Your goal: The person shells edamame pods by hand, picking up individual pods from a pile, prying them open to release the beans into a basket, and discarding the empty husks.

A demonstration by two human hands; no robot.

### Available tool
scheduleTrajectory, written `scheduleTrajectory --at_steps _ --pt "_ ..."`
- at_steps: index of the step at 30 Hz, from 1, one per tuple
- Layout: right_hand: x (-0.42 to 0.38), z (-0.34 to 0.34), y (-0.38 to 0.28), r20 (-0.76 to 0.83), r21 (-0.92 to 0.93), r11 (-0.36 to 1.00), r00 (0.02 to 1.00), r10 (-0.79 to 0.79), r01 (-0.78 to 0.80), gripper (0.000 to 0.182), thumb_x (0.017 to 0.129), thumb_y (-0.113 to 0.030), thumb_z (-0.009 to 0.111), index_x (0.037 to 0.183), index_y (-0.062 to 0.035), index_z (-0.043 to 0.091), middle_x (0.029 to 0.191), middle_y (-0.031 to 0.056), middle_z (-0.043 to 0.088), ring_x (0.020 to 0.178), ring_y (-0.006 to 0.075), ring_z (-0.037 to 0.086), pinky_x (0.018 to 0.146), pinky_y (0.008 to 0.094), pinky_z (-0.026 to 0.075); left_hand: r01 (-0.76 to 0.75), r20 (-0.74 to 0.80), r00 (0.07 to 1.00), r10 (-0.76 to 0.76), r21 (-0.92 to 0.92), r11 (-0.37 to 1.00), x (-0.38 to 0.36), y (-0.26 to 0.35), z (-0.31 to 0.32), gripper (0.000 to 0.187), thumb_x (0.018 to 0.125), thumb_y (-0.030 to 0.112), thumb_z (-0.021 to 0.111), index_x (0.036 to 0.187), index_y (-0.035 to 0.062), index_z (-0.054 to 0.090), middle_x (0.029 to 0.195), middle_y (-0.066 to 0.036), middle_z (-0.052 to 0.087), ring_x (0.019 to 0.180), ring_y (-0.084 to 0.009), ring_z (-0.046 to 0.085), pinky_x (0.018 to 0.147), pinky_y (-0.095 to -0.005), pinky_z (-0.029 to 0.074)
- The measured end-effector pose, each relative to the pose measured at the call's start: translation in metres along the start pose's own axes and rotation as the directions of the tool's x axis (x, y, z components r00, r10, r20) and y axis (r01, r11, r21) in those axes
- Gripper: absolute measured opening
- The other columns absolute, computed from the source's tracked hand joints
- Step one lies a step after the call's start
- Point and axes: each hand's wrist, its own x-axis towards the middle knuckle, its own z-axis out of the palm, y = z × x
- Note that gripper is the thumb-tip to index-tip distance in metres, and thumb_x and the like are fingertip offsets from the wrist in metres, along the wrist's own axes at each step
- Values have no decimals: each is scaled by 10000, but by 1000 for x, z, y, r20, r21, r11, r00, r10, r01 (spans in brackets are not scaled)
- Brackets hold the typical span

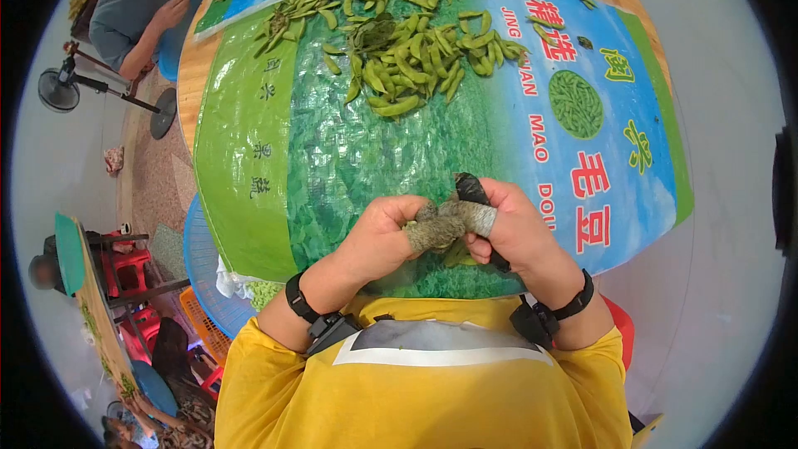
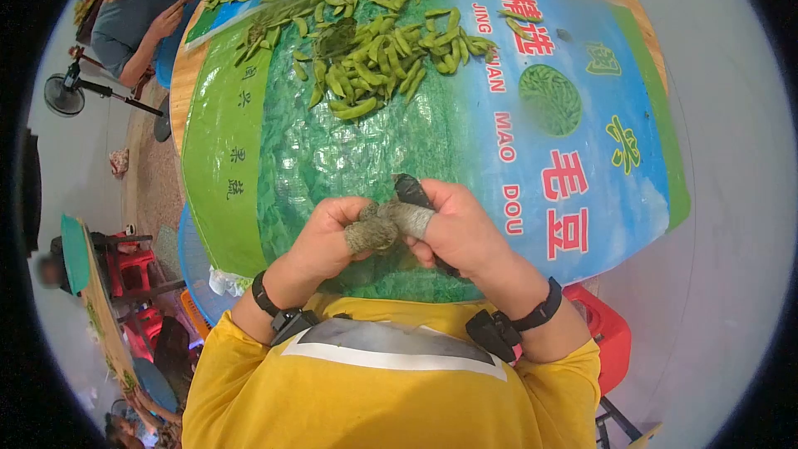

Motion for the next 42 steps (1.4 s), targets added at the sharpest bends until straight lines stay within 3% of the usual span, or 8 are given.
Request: scheduleTrajectory --at_steps 8,13,17,21,27,30,32,42 --pt "2 -8 -3 52 328 932 988 146 -155 130 837 -176 615 873 -61 566 613 -6 503 419 58 415 383 206 318 55 67 997 -45 -144 988 -1 8 4 135 892 159 513 829 65 587 631 35 528 556 -33 445 489 -198 338" --pt "4 7 3 -178 -746 561 704 -688 360 153 807 -160 649 848 -28 583 633 33 550 501 131 531 461 268 417 -80 -207 973 99 101 992 6 -2 -2 191 921 200 459 929 38 559 654 24 499 573 -59 447 502 -219 363" --pt "7 17 21 66 -854 267 603 -795 446 134 766 -116 665 846 -34 594 658 107 589 545 191 577 507 301 453 -143 -177 975 137 -24 989 0 1 7 213 923 216 465 911 26 561 667 20 492 583 -62 442 519 -219 373" --pt "-2 15 0 -99 -278 932 958 -270 234 84 821 -112 618 851 -38 589 627 14 553 486 99 504 441 233 388 -234 -110 965 240 60 970 -1 -2 2 238 918 235 493 874 14 570 674 16 504 609 -61 454 543 -224 388" --pt "3 6 -22 -3 80 996 999 -46 46 167 875 -204 570 815 -49 566 594 -31 500 479 36 456 422 194 348 -164 -64 986 155 -176 971 -2 10 -4 165 883 191 540 871 30 574 697 -6 536 564 -67 448 485 -199 347" --pt "9 4 -41 -20 -574 819 999 -36 18 175 857 -209 591 824 -39 562 609 30 542 450 143 514 424 268 394 -77 21 993 116 -629 774 -2 2 -23 138 857 145 541 927 29 566 715 -43 546 504 -67 411 437 -185 296" --pt "18 7 -46 186 -974 50 909 -374 220 203 805 -216 627 833 -27 560 686 126 590 539 293 577 489 373 451 -85 43 978 202 -805 587 -2 -4 -30 228 845 139 513 1019 -8 530 738 -82 544 452 -65 349 407 -189 255" --pt "112 21 -35 230 -972 -179 754 -616 150 250 752 -180 642 915 -6 566 737 177 576 683 367 572 593 416 464 -129 -59 991 120 -662 738 -8 4 -28 223 866 189 520 976 -2 552 703 -37 523 469 -64 357 418 -188 256"
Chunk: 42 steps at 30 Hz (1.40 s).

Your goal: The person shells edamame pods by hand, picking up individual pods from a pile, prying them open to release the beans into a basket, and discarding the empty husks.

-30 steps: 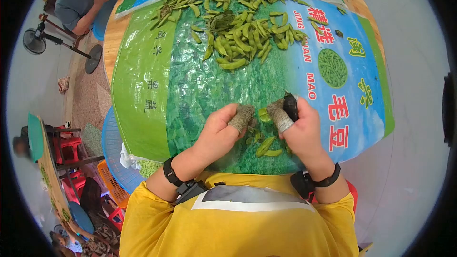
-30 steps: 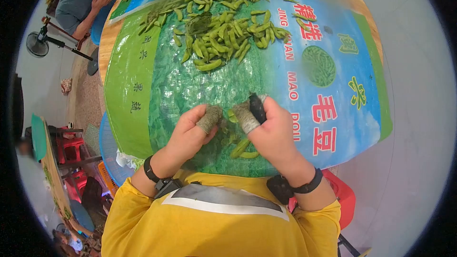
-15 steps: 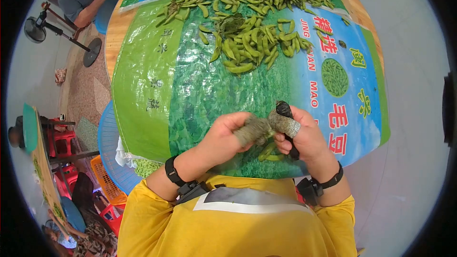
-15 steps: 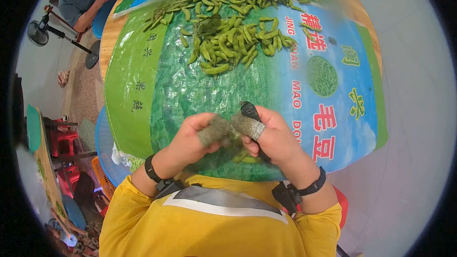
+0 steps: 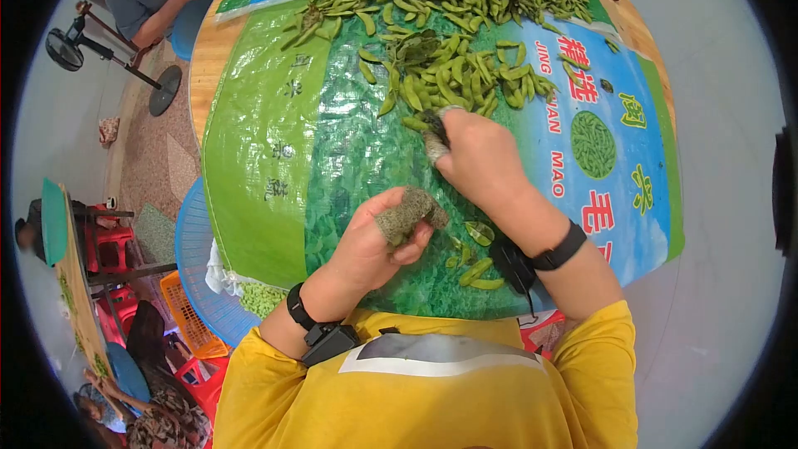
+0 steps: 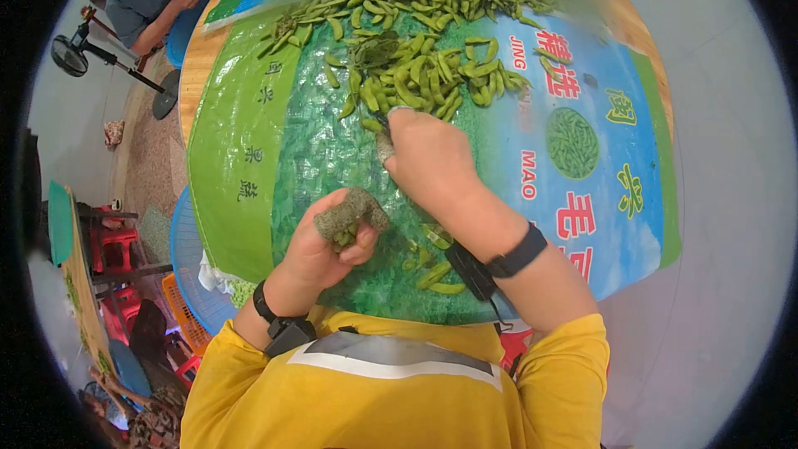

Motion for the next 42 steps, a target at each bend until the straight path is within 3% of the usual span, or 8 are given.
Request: scheduleTrajectory --at_steps 3,6,22,30,34,36,40,42 --pt "-20 -26 -5 -71 278 960 997 44 -22 198 779 -167 619 842 1 535 687 135 592 591 288 599 532 375 482 20 -220 975 27 212 977 1 -4 3 226 891 244 518 966 37 570 675 5 505 484 -50 367 425 -184 261" --pt "-40 -53 -9 645 750 9 733 215 -662 186 871 -228 580 826 -53 537 634 -13 518 461 38 434 396 197 358 23 -307 950 57 251 968 4 -6 6 229 906 277 509 959 65 576 658 38 485 494 -38 368 432 -181 263" --pt "-102 -64 -4 511 797 335 857 71 -502 351 865 -66 444 1216 -42 449 743 28 588 529 73 511 456 216 410 -34 -38 996 85 702 711 2 -19 17 94 874 126 546 898 37 562 696 29 475 642 -80 439 563 -237 382" --pt "-97 -67 4 638 766 92 770 15 -636 371 884 -87 454 1254 -93 445 679 -4 517 448 45 403 408 190 350 -397 456 841 293 886 -238 6 -13 15 81 822 78 556 861 8 548 705 -146 518 626 -277 535 554 -363 426" --pt "-101 -57 7 743 646 -215 668 -43 -732 342 911 -136 466 1252 -118 447 659 -12 485 438 25 367 389 180 324 -470 527 802 283 848 -245 8 -14 11 66 836 90 557 827 26 542 662 -93 512 544 -210 498 486 -322 386" --pt "-108 -56 8 728 598 -365 674 -125 -713 332 913 -136 462 1244 -120 456 658 -12 485 436 22 361 388 179 322 237 -62 971 -230 349 907 -1 -15 10 82 842 107 586 884 42 557 663 -5 492 617 -148 520 486 -272 379" --pt "-113 -55 1 717 632 -358 694 -66 -687 319 904 -129 460 1222 -111 465 682 -1 506 439 41 393 399 195 363 361 156 920 -360 21 932 3 -12 11 115 853 153 614 901 51 591 698 60 486 633 -53 464 500 -218 355" --pt "-113 -56 -5 703 704 -194 710 49 -684 319 898 -117 457 1217 -102 462 694 5 515 446 50 418 407 203 384 165 -134 985 -105 591 790 6 -15 25 148 838 170 637 899 38 609 703 39 531 614 -70 481 518 -235 384"
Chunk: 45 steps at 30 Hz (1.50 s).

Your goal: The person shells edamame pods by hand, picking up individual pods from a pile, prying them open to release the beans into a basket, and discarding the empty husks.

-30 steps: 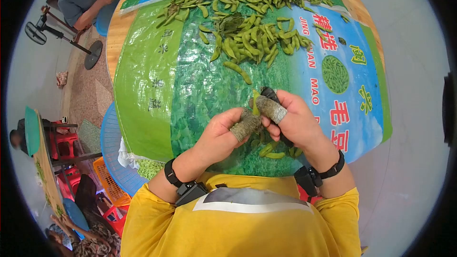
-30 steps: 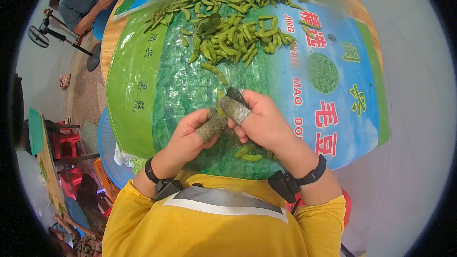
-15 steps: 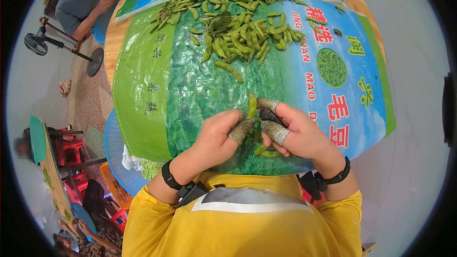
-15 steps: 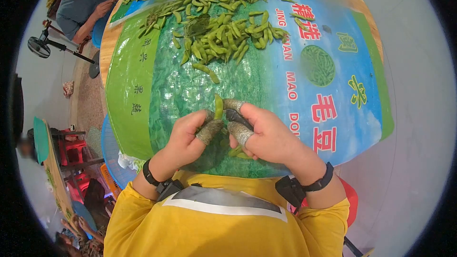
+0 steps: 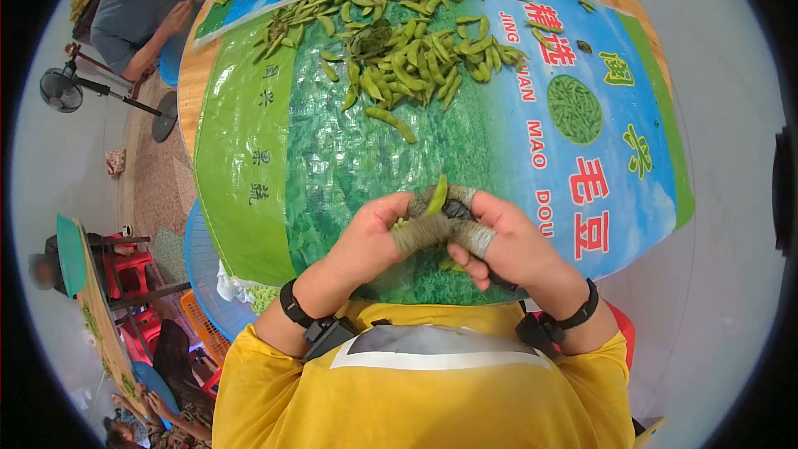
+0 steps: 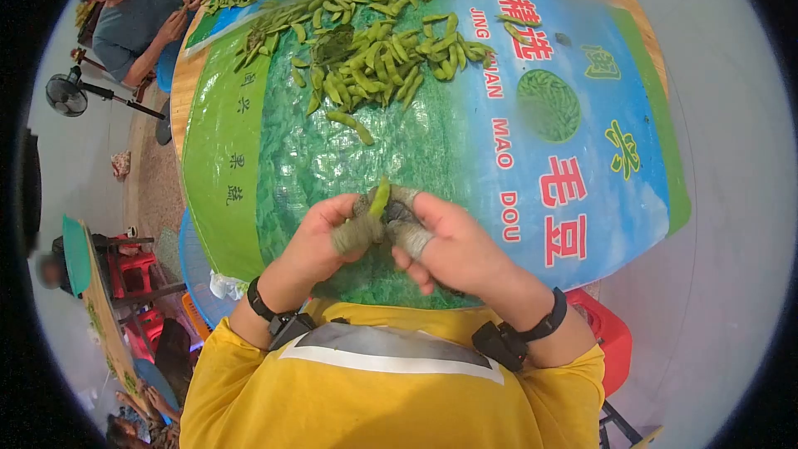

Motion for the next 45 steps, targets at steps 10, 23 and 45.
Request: scheduleTrajectory --at_steps 10,23,45 --pt "-5 6 6 -4 -203 972 993 -119 115 323 890 -74 440 1212 -70 466 716 11 538 479 63 479 427 210 419 -424 118 804 582 800 424 -2 -8 -2 165 882 197 573 854 37 601 672 14 527 588 -86 493 510 -263 410" --pt "2 1 6 -117 -258 966 991 -62 30 217 877 -244 573 962 -46 541 617 5 525 428 61 451 385 201 353 -138 -61 988 142 72 988 -3 -5 0 279 945 287 448 904 46 584 632 44 472 523 -35 409 462 -183 320" --pt "18 -4 8 -166 109 986 980 -108 127 123 884 -167 557 882 -44 564 704 11 545 455 53 425 395 198 342 -165 -47 984 170 105 981 1 -10 8 139 898 150 495 882 48 588 665 40 485 564 -28 414 480 -171 304"
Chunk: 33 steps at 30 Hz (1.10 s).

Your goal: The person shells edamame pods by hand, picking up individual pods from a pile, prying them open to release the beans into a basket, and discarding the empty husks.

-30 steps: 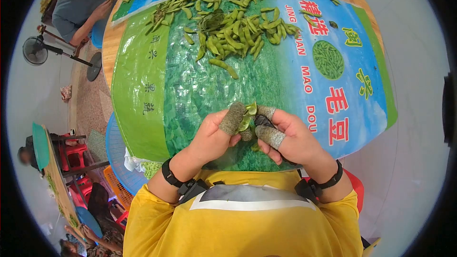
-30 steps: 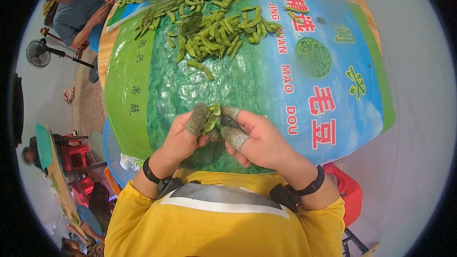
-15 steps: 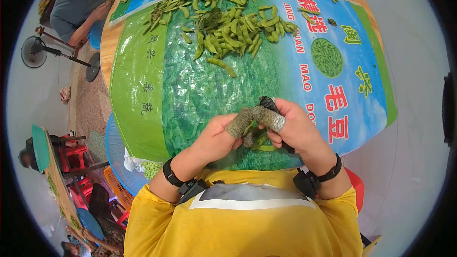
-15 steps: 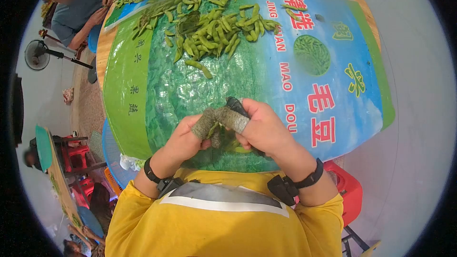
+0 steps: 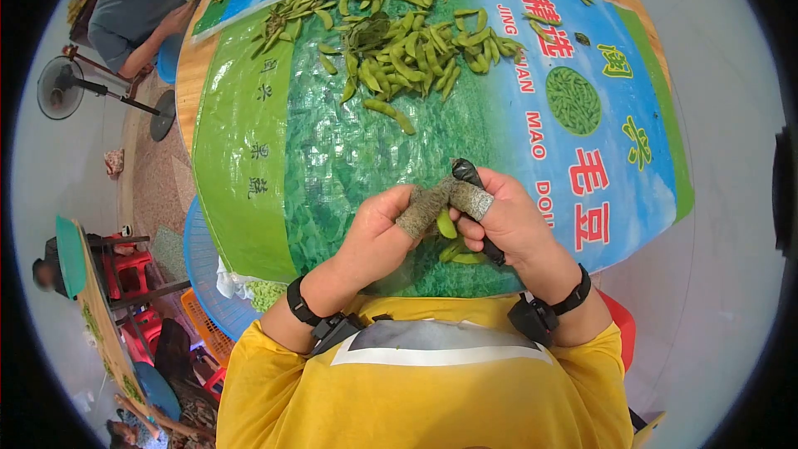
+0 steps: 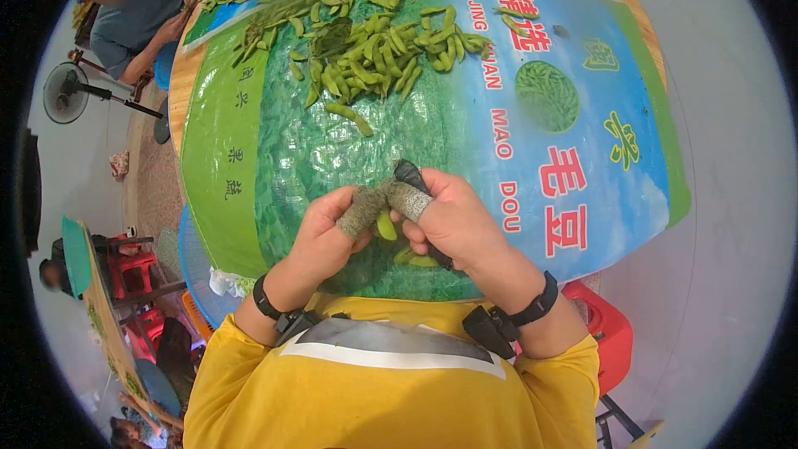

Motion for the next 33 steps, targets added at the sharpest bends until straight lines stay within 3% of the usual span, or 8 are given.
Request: scheduleTrajectory --at_steps 6,10,12,15,21,24,30,33 --pt "2 4 2 -82 -64 981 979 -188 183 110 882 -147 557 880 -38 567 696 13 548 463 56 435 403 197 337 310 160 949 -271 -320 895 -6 4 -2 159 907 191 509 912 59 599 671 46 483 540 -32 393 468 -167 278" --pt "0 0 6 -41 -121 971 977 -210 204 120 874 -159 578 875 -40 577 635 -3 531 456 52 435 404 199 334 284 278 939 -202 -298 911 -5 -6 -5 166 898 203 539 934 54 603 688 38 504 581 -40 429 504 -179 329" --pt "-3 3 0 -47 -255 948 977 -210 192 130 861 -172 604 874 -44 586 587 -20 515 450 51 438 407 198 334 -101 106 991 84 164 981 -4 -1 2 166 891 198 556 913 39 598 706 29 526 647 -50 468 572 -202 384" --pt "-6 3 -3 -46 -327 932 982 -183 158 144 849 -183 625 878 -47 586 579 -26 514 447 51 442 410 194 331 -135 122 986 111 209 969 -5 -1 1 162 887 183 562 881 23 588 724 28 539 710 -58 490 643 -226 413" --pt "-6 0 1 27 -19 986 986 -165 166 162 844 -181 633 921 -44 595 589 -21 518 448 54 446 410 197 334 240 246 955 -164 -323 915 -10 5 -8 172 914 214 513 895 58 582 696 28 510 589 -36 430 510 -177 334" --pt "-6 -4 5 51 -144 969 979 -197 202 155 844 -169 631 921 -41 594 627 -13 537 456 56 451 412 198 339 240 243 960 -137 -465 852 -10 1 -6 186 927 233 488 922 75 586 675 35 490 550 -28 396 472 -165 288" --pt "-8 -5 0 80 -171 968 982 -174 185 129 849 -160 621 880 -42 582 656 -6 558 464 57 457 412 195 338 16 148 989 -10 -43 999 -8 -2 -2 213 934 225 472 997 70 603 694 52 493 558 -25 405 479 -164 294" --pt "-9 -4 1 79 -153 967 978 -193 203 107 854 -142 607 887 -43 583 657 -7 558 463 56 457 412 198 342 76 181 983 -40 -192 978 -9 0 -4 225 932 235 476 1011 67 603 712 51 510 573 -23 415 486 -165 302"
